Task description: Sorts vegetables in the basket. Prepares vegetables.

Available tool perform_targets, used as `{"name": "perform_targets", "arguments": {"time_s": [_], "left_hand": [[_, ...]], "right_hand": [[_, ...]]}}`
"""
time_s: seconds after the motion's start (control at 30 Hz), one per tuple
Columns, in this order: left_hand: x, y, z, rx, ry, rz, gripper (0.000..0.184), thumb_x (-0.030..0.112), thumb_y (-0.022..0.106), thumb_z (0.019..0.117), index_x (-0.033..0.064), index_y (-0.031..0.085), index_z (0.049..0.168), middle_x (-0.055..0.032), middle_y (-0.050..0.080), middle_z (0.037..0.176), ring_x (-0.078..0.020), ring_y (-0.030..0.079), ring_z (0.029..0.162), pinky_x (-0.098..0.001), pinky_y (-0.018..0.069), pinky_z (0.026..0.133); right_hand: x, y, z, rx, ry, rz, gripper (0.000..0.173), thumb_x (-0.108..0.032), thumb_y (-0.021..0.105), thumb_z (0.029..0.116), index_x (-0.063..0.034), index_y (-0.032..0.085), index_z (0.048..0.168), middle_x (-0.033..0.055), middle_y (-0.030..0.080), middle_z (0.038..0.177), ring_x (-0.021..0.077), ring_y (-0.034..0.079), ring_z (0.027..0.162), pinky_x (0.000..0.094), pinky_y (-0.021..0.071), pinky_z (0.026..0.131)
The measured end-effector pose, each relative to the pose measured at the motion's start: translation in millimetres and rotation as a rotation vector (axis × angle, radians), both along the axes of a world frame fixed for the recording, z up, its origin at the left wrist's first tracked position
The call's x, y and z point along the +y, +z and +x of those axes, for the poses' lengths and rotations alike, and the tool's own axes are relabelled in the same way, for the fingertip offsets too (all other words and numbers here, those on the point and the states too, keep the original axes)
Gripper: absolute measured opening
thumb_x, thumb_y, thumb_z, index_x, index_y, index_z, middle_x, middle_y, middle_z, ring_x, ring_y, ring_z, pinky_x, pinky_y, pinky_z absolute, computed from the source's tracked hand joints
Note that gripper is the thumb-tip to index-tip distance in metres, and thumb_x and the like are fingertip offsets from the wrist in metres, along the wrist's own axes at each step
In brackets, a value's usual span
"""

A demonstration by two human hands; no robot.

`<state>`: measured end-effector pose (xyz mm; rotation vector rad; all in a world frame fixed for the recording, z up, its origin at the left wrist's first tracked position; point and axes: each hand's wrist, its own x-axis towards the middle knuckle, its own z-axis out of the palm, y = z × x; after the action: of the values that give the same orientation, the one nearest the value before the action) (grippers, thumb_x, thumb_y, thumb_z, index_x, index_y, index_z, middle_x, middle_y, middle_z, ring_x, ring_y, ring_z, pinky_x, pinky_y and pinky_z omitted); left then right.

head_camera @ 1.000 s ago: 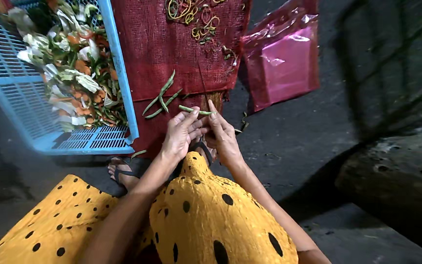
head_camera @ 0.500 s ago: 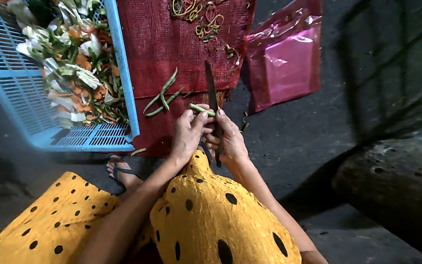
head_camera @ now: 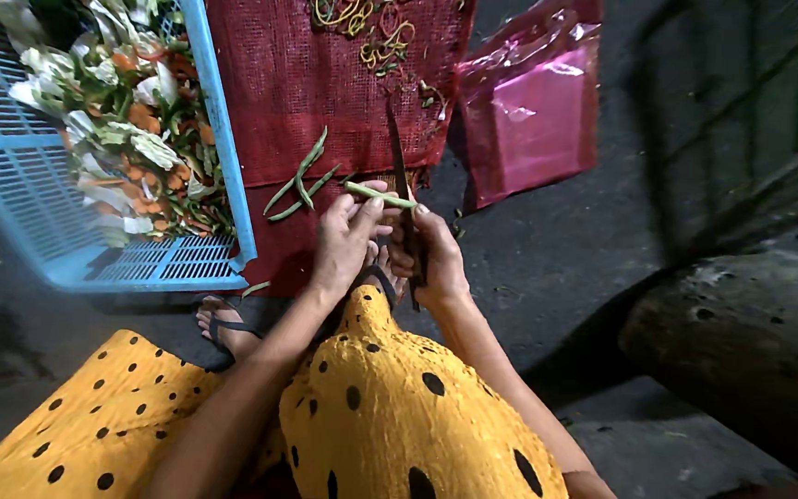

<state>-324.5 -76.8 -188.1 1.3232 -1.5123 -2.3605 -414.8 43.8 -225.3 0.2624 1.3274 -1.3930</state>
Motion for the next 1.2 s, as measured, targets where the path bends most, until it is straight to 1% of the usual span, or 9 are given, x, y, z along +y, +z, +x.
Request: {"name": "perform_targets", "arguments": {"time_s": [0.23, 0.33, 0.57, 0.83, 0.87, 0.93, 1.0, 1.13, 1.2], "left_hand": [[12.7, -17.7, -4.8, 0.046, 0.021, -0.072, 0.028, 0.013, 0.052, 0.1076, 0.0035, 0.061, 0.132, -0.0102, 0.071, 0.121, -0.0158, 0.072, 0.094, -0.0321, 0.0612, 0.083], [14.3, -19.0, -9.4, 0.031, 0.019, -0.127, 0.029, 0.011, 0.061, 0.1032, 0.0049, 0.062, 0.131, -0.0077, 0.071, 0.118, -0.0116, 0.071, 0.090, -0.0274, 0.0601, 0.079], [16.6, -23.2, -18.4, 0.031, -0.017, -0.440, 0.024, 0.008, 0.065, 0.1005, 0.0003, 0.066, 0.123, -0.0109, 0.074, 0.106, -0.0134, 0.073, 0.078, -0.0293, 0.0629, 0.071], [14.4, -36.8, -10.3, 0.184, -0.169, -0.960, 0.019, 0.000, 0.064, 0.0976, -0.0062, 0.070, 0.114, -0.0178, 0.074, 0.109, -0.0214, 0.073, 0.097, -0.0293, 0.0592, 0.088], [12.8, -37.8, -8.9, 0.200, -0.204, -1.004, 0.018, -0.001, 0.064, 0.0976, -0.0066, 0.070, 0.114, -0.0185, 0.074, 0.110, -0.0233, 0.074, 0.099, -0.0308, 0.0594, 0.089], [8.8, -36.5, -6.3, 0.188, -0.296, -1.079, 0.020, -0.002, 0.063, 0.0967, -0.0070, 0.070, 0.115, -0.0197, 0.073, 0.112, -0.0268, 0.074, 0.101, -0.0337, 0.0599, 0.088], [7.6, -38.6, -3.1, 0.127, -0.391, -1.152, 0.024, -0.001, 0.064, 0.0958, -0.0058, 0.068, 0.119, -0.0198, 0.073, 0.114, -0.0292, 0.074, 0.101, -0.0360, 0.0608, 0.084], [11.0, -52.0, 5.9, -0.068, -0.517, -1.213, 0.026, 0.006, 0.065, 0.0962, -0.0019, 0.070, 0.121, -0.0162, 0.074, 0.101, -0.0291, 0.074, 0.088, -0.0394, 0.0614, 0.071], [4.7, -53.9, 12.2, -0.164, -0.549, -1.143, 0.026, 0.009, 0.065, 0.0967, -0.0002, 0.072, 0.120, -0.0160, 0.073, 0.098, -0.0306, 0.073, 0.088, -0.0427, 0.0602, 0.071]], "right_hand": [[-3.7, -2.3, 1.2, 0.050, 0.001, 0.008, 0.040, -0.041, 0.031, 0.1107, -0.0191, 0.060, 0.128, -0.0064, 0.050, 0.068, 0.0013, 0.033, 0.042, 0.0154, 0.0312, 0.038], [-3.9, -3.5, -1.2, 0.054, -0.011, -0.004, 0.041, -0.036, 0.032, 0.1109, -0.0182, 0.055, 0.140, -0.0065, 0.046, 0.064, 0.0020, 0.033, 0.042, 0.0162, 0.0310, 0.039], [-11.1, 11.6, -8.3, 0.010, -0.058, 0.002, 0.039, -0.032, 0.032, 0.1117, -0.0173, 0.056, 0.138, -0.0062, 0.049, 0.063, 0.0009, 0.036, 0.043, 0.0150, 0.0334, 0.040], [-14.0, 13.4, -6.2, 0.005, -0.030, 0.056, 0.035, -0.035, 0.036, 0.1112, -0.0165, 0.062, 0.095, -0.0074, 0.040, 0.055, 0.0009, 0.030, 0.040, 0.0155, 0.0284, 0.038], [-13.8, 12.4, -5.0, 0.013, -0.035, 0.072, 0.034, -0.034, 0.037, 0.1112, -0.0161, 0.063, 0.099, -0.0071, 0.040, 0.055, 0.0009, 0.029, 0.040, 0.0155, 0.0279, 0.038], [-11.1, 7.1, -2.2, 0.090, -0.018, 0.097, 0.034, -0.030, 0.038, 0.1115, -0.0163, 0.062, 0.131, -0.0068, 0.042, 0.058, 0.0011, 0.031, 0.041, 0.0162, 0.0294, 0.038], [-5.4, 0.5, -0.2, 0.267, 0.091, 0.123, 0.045, -0.030, 0.038, 0.1116, -0.0185, 0.048, 0.153, -0.0052, 0.048, 0.064, 0.0031, 0.036, 0.044, 0.0189, 0.0344, 0.041], [1.2, 6.9, -1.4, 0.529, 0.203, 0.173, 0.048, -0.033, 0.039, 0.1101, -0.0173, 0.046, 0.155, -0.0045, 0.057, 0.073, 0.0029, 0.041, 0.048, 0.0204, 0.0374, 0.044], [5.2, 13.8, -4.0, 0.799, 0.369, 0.232, 0.049, -0.034, 0.039, 0.1104, -0.0125, 0.048, 0.154, 0.0016, 0.068, 0.099, 0.0032, 0.052, 0.064, 0.0208, 0.0457, 0.057]]}}
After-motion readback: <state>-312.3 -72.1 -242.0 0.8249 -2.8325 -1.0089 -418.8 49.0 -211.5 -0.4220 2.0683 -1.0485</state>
